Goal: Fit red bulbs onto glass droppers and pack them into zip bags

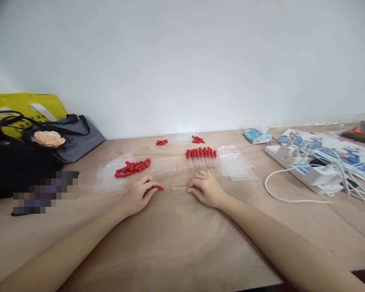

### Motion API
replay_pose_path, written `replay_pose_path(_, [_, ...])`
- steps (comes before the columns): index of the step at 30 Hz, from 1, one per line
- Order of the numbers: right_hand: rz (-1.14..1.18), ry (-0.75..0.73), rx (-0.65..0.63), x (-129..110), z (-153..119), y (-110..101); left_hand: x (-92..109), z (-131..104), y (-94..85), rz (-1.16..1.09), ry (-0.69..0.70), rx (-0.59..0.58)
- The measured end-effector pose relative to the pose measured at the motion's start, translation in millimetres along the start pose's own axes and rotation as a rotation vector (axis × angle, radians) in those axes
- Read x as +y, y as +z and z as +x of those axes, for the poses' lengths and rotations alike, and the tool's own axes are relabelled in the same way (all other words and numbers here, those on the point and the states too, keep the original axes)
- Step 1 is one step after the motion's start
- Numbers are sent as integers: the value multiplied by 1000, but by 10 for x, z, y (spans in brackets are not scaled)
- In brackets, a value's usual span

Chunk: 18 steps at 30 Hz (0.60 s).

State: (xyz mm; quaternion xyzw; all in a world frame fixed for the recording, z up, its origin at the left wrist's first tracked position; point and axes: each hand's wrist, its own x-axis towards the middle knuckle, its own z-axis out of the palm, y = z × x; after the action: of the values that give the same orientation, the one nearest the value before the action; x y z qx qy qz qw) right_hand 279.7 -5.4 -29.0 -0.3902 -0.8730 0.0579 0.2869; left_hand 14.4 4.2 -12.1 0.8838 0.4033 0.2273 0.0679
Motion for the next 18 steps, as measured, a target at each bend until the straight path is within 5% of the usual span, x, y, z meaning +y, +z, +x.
replay_pose_path(9, [173,82,-6,13,46,21,-46,58,57,-59,-44,17])
replay_pose_path(14, [167,219,-53,-20,109,70,53,115,59,-69,-5,45])
replay_pose_path(18, [124,192,-100,-38,135,70,136,114,79,-97,-11,43])
